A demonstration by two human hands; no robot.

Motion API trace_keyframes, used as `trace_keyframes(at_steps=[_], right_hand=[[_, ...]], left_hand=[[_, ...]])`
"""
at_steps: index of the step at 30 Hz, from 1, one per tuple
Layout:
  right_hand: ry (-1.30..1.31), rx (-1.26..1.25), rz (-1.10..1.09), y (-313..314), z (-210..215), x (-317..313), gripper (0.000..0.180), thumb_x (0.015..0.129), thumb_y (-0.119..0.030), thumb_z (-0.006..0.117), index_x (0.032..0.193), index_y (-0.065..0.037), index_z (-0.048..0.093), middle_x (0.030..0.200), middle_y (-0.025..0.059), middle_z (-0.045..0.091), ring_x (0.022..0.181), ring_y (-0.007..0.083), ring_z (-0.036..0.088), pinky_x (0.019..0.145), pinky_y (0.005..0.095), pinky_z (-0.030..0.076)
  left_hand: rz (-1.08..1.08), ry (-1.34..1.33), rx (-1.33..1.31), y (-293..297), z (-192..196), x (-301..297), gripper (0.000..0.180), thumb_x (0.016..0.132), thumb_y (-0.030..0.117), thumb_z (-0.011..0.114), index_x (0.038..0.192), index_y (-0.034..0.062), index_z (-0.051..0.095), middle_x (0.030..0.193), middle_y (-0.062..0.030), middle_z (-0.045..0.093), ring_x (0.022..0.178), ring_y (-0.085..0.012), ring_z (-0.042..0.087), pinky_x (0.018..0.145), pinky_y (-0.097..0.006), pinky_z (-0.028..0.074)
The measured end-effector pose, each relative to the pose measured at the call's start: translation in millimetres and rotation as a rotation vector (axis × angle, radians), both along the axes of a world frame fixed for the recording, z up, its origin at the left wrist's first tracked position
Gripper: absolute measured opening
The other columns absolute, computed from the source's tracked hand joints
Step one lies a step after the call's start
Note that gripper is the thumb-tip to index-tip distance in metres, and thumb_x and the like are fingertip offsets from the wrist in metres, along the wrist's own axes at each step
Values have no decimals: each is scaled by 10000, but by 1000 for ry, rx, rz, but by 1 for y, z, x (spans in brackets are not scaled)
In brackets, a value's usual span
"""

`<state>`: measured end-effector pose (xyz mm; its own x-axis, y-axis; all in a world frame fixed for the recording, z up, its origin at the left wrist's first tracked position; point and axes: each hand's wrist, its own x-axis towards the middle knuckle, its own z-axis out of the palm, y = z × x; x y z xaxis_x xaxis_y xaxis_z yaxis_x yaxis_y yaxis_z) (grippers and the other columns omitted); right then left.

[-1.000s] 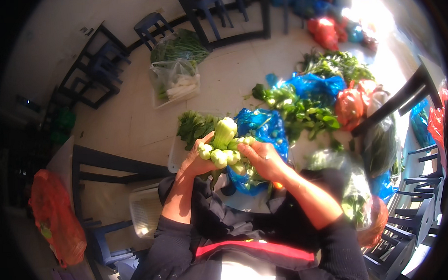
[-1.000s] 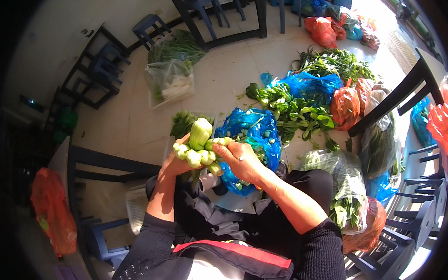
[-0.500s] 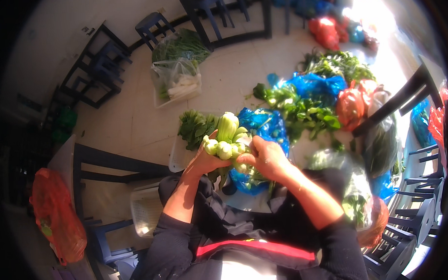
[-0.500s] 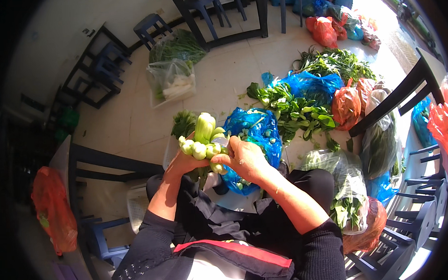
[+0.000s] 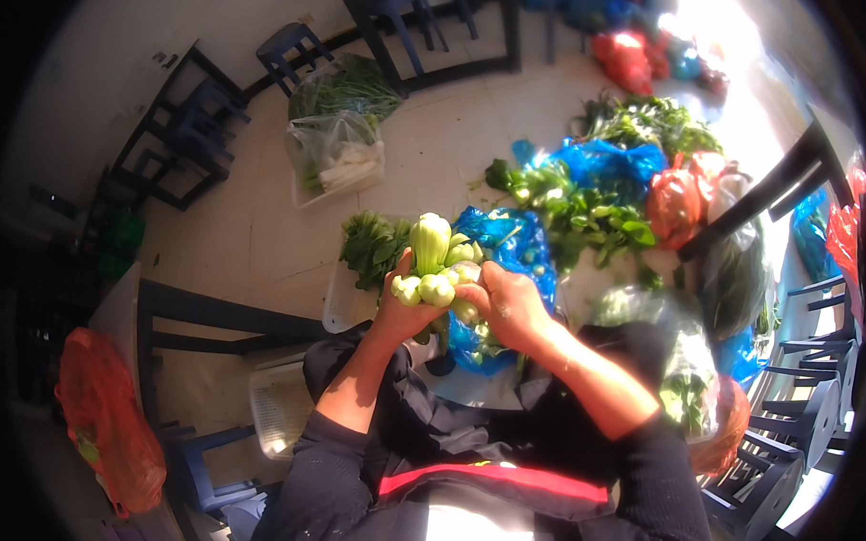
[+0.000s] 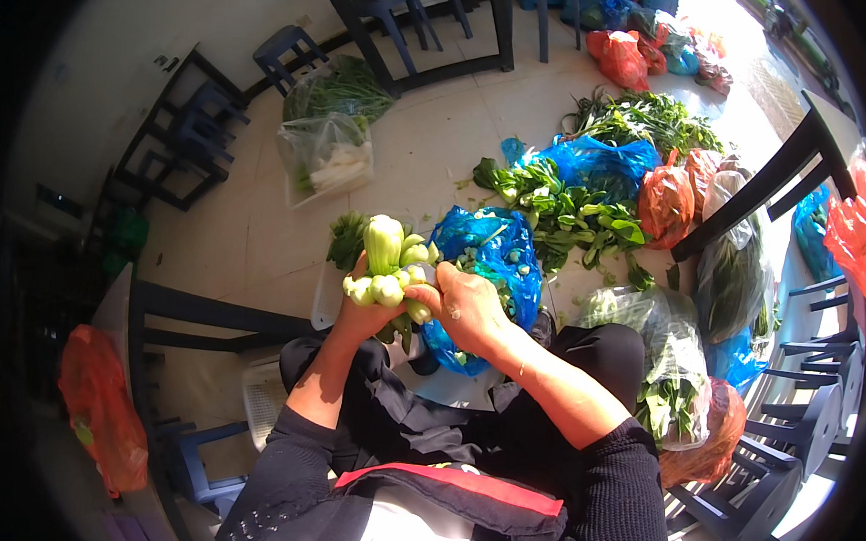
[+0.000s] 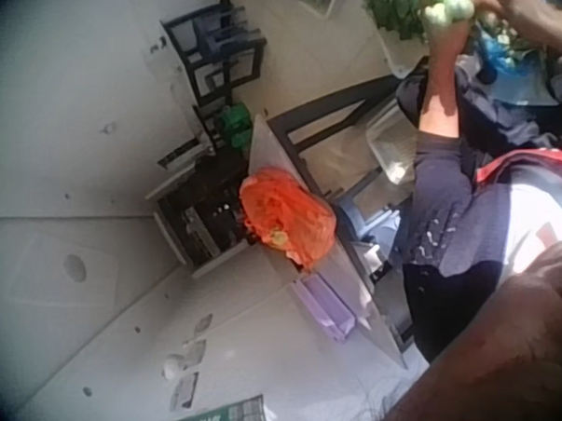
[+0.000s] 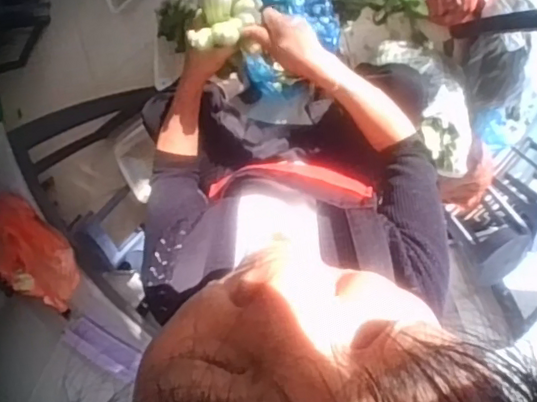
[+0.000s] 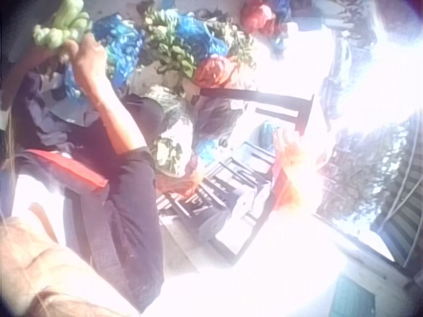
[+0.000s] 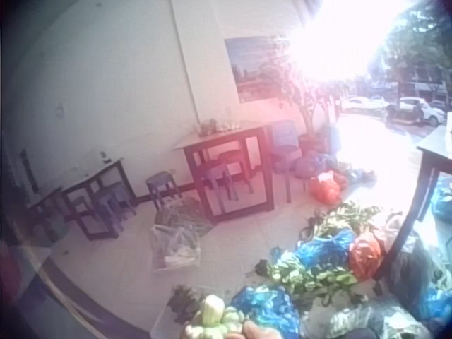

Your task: The person sits on the floor and trims leafy green vegetables by hand, removing outer leaves and unwanted parts. The trimmed pieces are placed into a white basket while the person continues to handle and separate the vegetables.

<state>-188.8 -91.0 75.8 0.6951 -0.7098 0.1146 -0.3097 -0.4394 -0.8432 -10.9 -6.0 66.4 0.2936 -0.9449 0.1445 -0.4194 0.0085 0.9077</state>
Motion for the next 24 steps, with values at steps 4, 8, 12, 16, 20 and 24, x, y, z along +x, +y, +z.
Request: trace_keyframes(at_steps=[4,8,12,16,20,24], right_hand=[[-62,240,47,1,-2,0,478,962,-449,570,820,7,564,743,231,631,735,421,626,644,478,476],[-87,339,67,5,2,0,493,989,-448,529,828,14,590,716,171,646,693,338,635,638,426,474],[-223,581,9,-1,10,-5,522,1003,-479,506,760,-21,568,617,11,556,556,130,528,518,299,407],[-311,1027,-13,-19,18,-16,460,972,-500,562,808,-72,532,599,-32,454,513,57,393,453,257,304],[-33,360,-24,-15,15,-16,576,827,-549,725,799,-25,489,662,101,538,627,224,540,594,396,451],[17,190,42,-16,14,-20,644,765,-621,739,805,-33,479,657,108,543,610,272,559,574,395,447]], left_hand=[[25,-49,-8,-3,3,0,611,746,163,843,1260,56,532,1121,-47,673,995,-150,654,896,-325,525],[57,-70,-91,-5,-2,2,561,738,189,844,1212,67,571,1057,-61,689,947,-176,676,855,-328,538],[-10,-446,-184,0,-5,18,481,698,148,823,1100,55,574,964,-138,672,883,-302,688,754,-369,541],[-16,-697,-317,-3,1,23,340,708,48,680,1027,50,562,848,-138,626,807,-350,637,705,-424,511],[-155,-826,-350,-5,4,19,358,718,130,699,1044,57,569,802,-110,599,724,-312,593,648,-397,466],[-205,-793,-395,-8,5,10,370,720,143,708,1054,71,569,802,-92,594,699,-287,585,634,-391,461]])
